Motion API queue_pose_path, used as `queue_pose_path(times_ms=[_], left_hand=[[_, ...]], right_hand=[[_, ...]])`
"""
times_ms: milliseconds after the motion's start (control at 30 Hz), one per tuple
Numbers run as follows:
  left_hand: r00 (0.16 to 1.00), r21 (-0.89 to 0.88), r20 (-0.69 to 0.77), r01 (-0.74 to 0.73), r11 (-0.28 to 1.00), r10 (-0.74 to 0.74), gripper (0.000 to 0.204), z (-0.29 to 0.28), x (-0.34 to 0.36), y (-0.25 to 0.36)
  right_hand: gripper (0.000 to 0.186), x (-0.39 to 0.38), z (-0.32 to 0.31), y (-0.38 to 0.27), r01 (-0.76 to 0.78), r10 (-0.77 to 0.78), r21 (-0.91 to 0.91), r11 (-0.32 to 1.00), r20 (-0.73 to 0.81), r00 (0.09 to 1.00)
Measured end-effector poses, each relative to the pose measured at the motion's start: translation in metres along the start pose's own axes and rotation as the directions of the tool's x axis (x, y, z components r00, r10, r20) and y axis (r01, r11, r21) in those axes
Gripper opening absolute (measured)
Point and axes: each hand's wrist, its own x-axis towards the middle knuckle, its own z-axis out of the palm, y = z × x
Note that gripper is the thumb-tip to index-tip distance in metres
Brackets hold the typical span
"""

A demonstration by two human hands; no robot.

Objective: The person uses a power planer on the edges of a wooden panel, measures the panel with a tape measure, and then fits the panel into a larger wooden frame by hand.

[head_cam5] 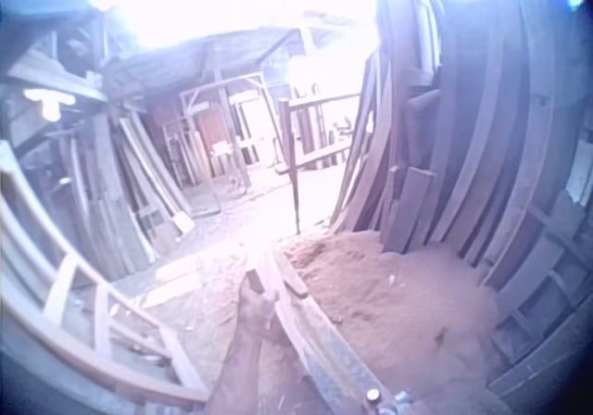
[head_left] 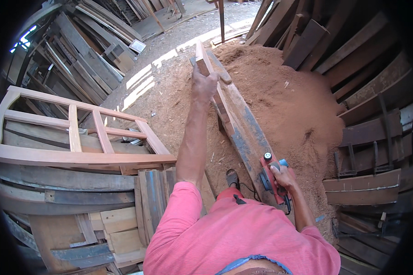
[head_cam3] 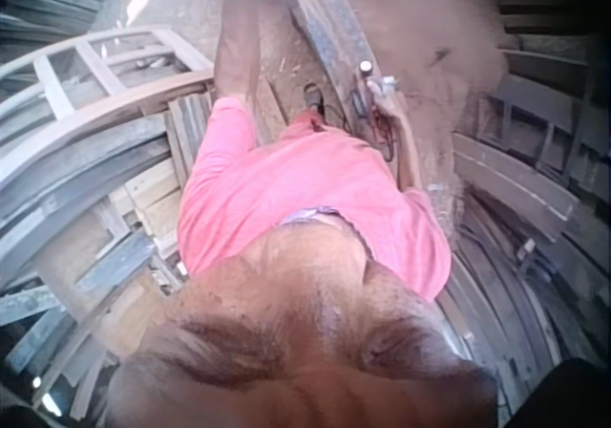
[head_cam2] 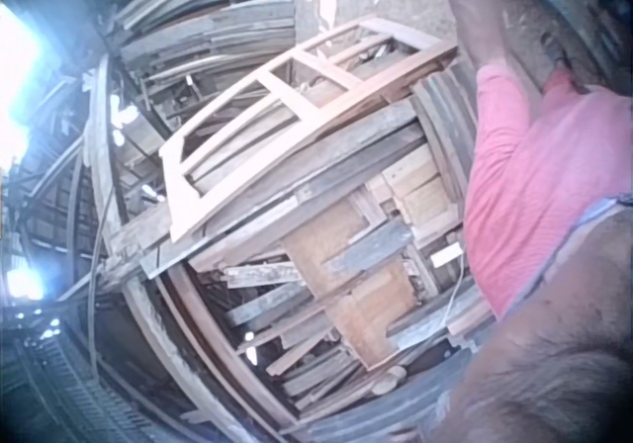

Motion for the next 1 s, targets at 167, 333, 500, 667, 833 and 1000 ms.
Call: queue_pose_path(times_ms=[167,333,500,667,833,1000], left_hand=[[0.999,0.270,-0.043,-0.018,0.963,0.031,0.068,0.014,-0.052,-0.035],[0.990,0.268,0.128,-0.091,0.959,0.059,0.088,0.032,-0.168,-0.098],[0.947,0.304,0.194,-0.308,0.902,0.258,0.100,0.045,-0.234,-0.153],[0.944,0.308,0.212,-0.311,0.899,0.254,0.101,0.041,-0.239,-0.189],[0.957,0.272,0.285,-0.140,0.952,0.059,0.097,0.036,-0.239,-0.175],[0.923,0.036,0.361,0.126,0.991,-0.130,0.066,0.029,-0.250,-0.249]], right_hand=[[0.036,-0.005,-0.010,-0.025,-0.018,0.032,0.213,0.977,-0.062,0.998],[0.036,-0.016,-0.033,-0.056,0.179,-0.142,0.320,0.930,-0.136,0.981],[0.040,-0.062,-0.051,-0.132,0.390,-0.346,0.361,0.847,-0.182,0.920],[0.042,-0.088,-0.049,-0.175,0.498,-0.492,0.410,0.764,-0.130,0.861],[0.041,-0.091,-0.035,-0.181,0.487,-0.505,0.387,0.783,-0.063,0.861],[0.040,-0.096,-0.011,-0.174,0.486,-0.517,0.288,0.825,0.035,0.856]])
